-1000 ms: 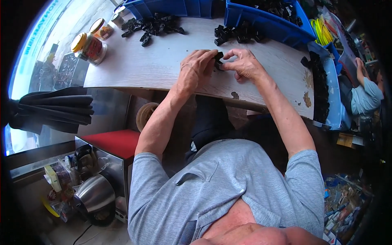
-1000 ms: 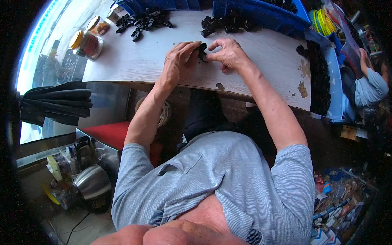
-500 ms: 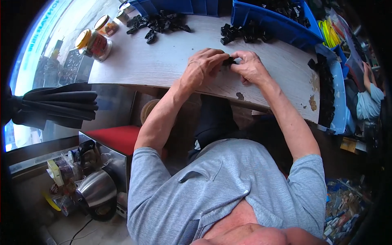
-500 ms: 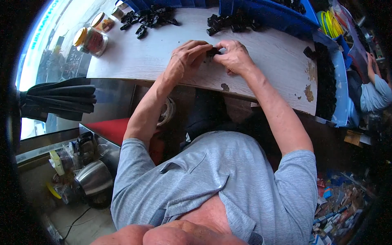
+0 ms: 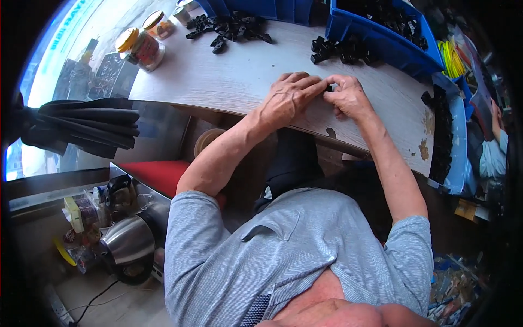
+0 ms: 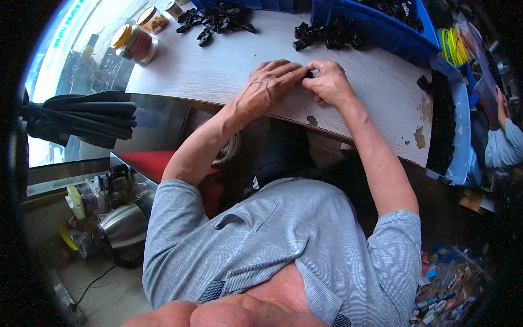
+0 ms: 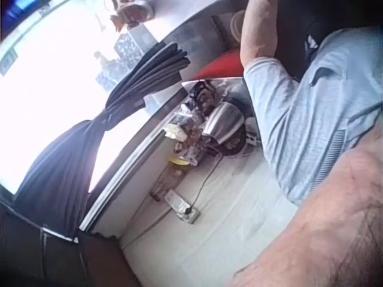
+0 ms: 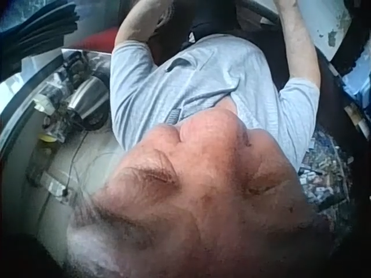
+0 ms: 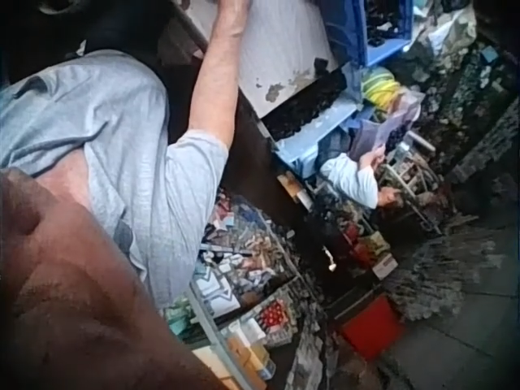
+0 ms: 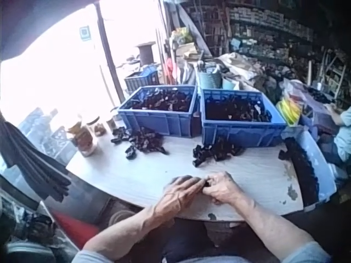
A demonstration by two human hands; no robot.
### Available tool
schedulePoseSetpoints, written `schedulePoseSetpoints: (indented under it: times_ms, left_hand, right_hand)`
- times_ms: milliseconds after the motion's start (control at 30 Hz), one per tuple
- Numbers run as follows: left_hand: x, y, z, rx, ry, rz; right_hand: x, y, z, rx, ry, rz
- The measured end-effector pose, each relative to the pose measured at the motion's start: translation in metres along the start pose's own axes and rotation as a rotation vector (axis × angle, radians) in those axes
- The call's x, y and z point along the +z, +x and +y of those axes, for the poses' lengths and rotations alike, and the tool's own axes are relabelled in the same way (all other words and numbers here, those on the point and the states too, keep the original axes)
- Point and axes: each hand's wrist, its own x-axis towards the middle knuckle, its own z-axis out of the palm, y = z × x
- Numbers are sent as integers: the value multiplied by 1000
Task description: Assembling small black plastic components by pressing them together at a workbench.
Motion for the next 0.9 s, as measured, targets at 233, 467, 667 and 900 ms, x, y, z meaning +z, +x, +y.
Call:
schedulePoseSetpoints:
  times_ms: [233, 467, 667, 900]
  left_hand:
    - [8, -5, -7, -24, -99, 121]
    - [-53, -34, -119, -605, 386, 621]
    - [-52, -49, -137, -602, 482, 324]
    - [-44, -37, -95, -473, 337, 169]
  right_hand:
    - [-2, -1, 2, 41, 19, -31]
    - [-18, -19, 2, 148, 297, 90]
    - [-89, -15, 46, 149, 479, 398]
    - [-149, -14, 74, 192, 511, 846]
